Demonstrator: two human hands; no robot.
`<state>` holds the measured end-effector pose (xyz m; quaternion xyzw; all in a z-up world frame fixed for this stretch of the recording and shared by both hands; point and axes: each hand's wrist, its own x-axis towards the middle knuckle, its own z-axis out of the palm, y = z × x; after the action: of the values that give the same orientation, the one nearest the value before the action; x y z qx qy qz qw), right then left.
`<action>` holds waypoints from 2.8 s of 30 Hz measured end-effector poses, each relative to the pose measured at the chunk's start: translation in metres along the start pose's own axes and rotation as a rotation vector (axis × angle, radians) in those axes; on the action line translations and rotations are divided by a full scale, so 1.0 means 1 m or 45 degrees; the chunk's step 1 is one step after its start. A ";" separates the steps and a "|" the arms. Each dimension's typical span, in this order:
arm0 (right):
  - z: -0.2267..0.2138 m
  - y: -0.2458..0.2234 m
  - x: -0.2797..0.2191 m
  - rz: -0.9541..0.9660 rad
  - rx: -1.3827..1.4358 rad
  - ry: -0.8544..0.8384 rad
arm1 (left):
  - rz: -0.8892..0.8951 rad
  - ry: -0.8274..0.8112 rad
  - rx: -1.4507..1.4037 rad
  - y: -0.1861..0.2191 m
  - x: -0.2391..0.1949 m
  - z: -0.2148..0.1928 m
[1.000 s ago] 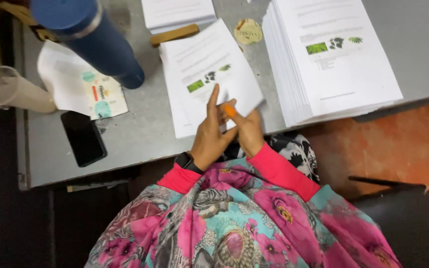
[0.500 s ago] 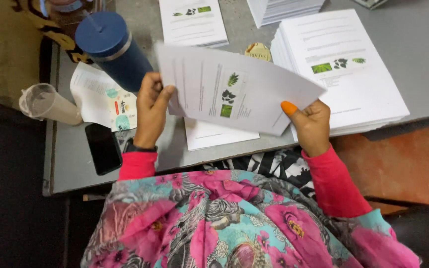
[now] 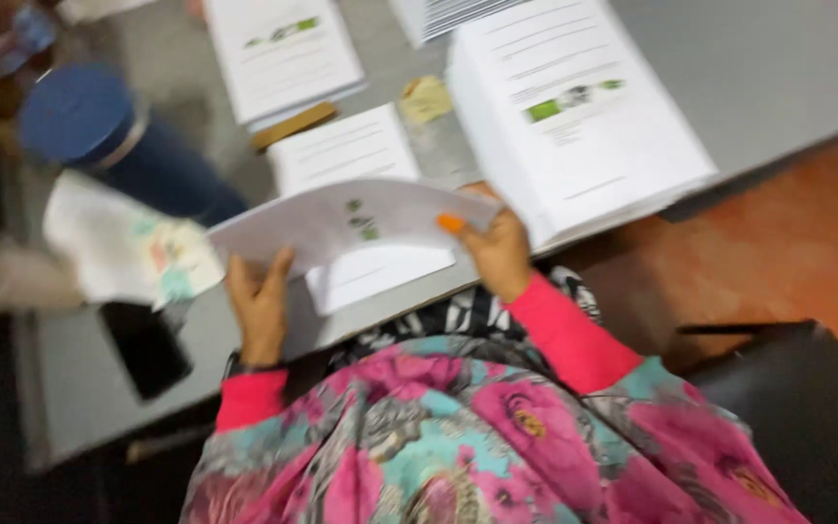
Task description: Sorting and stacking printed sheets of paper on a work table
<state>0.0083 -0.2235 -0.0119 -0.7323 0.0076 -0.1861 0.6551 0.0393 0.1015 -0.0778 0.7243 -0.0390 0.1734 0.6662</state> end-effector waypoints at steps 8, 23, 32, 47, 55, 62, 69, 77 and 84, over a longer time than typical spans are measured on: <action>-0.036 -0.118 0.006 -0.173 -0.129 -0.220 | 0.067 -0.124 0.046 0.100 0.023 -0.001; -0.100 -0.107 0.000 0.171 0.012 -0.159 | 0.007 -0.576 0.259 0.204 0.077 0.056; -0.235 -0.102 0.039 0.362 -0.118 0.399 | 0.522 -0.288 -0.004 0.177 0.103 0.183; -0.246 -0.040 0.094 0.461 -0.188 0.333 | 0.315 -0.639 0.129 0.095 0.066 0.271; -0.236 -0.041 0.100 0.494 -0.186 0.336 | 0.296 -0.668 0.121 0.098 0.066 0.270; -0.233 -0.041 0.100 0.469 -0.206 0.296 | 0.327 -0.672 0.140 0.090 0.065 0.272; -0.238 -0.028 0.101 0.458 -0.205 0.255 | 0.309 -0.680 0.121 0.091 0.065 0.272; -0.231 -0.037 0.099 0.445 -0.220 0.266 | 0.284 -0.688 0.142 0.096 0.064 0.271; -0.231 -0.037 0.100 0.462 -0.250 0.267 | 0.321 -0.677 0.168 0.096 0.065 0.270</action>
<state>0.0270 -0.4649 0.0665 -0.7558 0.2252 -0.1387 0.5990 0.1263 -0.1622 0.0191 0.7755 -0.2903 0.0611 0.5574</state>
